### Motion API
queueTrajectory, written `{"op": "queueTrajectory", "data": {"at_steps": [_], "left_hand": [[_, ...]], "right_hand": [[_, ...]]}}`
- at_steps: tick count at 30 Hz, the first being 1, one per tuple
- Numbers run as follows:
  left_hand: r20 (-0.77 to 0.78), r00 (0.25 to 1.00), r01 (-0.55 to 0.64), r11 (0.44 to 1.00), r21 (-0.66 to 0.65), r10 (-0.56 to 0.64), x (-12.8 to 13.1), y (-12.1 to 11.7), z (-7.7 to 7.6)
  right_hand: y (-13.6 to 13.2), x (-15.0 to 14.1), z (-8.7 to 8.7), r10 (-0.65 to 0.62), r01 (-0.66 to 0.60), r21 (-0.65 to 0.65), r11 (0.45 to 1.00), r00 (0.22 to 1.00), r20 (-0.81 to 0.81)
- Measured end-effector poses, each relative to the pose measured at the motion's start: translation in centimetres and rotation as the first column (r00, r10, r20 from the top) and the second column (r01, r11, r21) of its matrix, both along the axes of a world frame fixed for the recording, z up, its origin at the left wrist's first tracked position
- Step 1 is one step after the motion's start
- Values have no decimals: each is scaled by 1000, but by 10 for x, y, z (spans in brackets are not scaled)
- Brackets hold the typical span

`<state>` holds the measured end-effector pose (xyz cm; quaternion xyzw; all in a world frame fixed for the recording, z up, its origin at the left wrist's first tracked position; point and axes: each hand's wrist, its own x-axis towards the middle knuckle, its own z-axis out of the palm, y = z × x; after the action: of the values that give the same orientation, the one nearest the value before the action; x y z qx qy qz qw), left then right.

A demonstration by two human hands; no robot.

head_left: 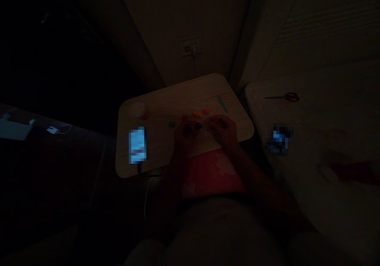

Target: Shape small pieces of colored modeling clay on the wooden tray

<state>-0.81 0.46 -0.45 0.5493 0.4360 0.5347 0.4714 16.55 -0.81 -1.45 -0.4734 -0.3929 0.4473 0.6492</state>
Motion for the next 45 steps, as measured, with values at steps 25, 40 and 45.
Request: {"op": "queueTrajectory", "data": {"at_steps": [25,40,45], "left_hand": [[-149,989,3,1000,30,2,-1,-3,3],[-207,977,49,998,31,-42,-1,-6,7],[-195,980,48,998,50,-38,-1,-6,5]], "right_hand": [[-10,4,9,108,-121,72,990,982,158],[-7,4,7,102,-111,41,993,979,177],[-7,5,8,114,-125,51,991,977,182]]}}
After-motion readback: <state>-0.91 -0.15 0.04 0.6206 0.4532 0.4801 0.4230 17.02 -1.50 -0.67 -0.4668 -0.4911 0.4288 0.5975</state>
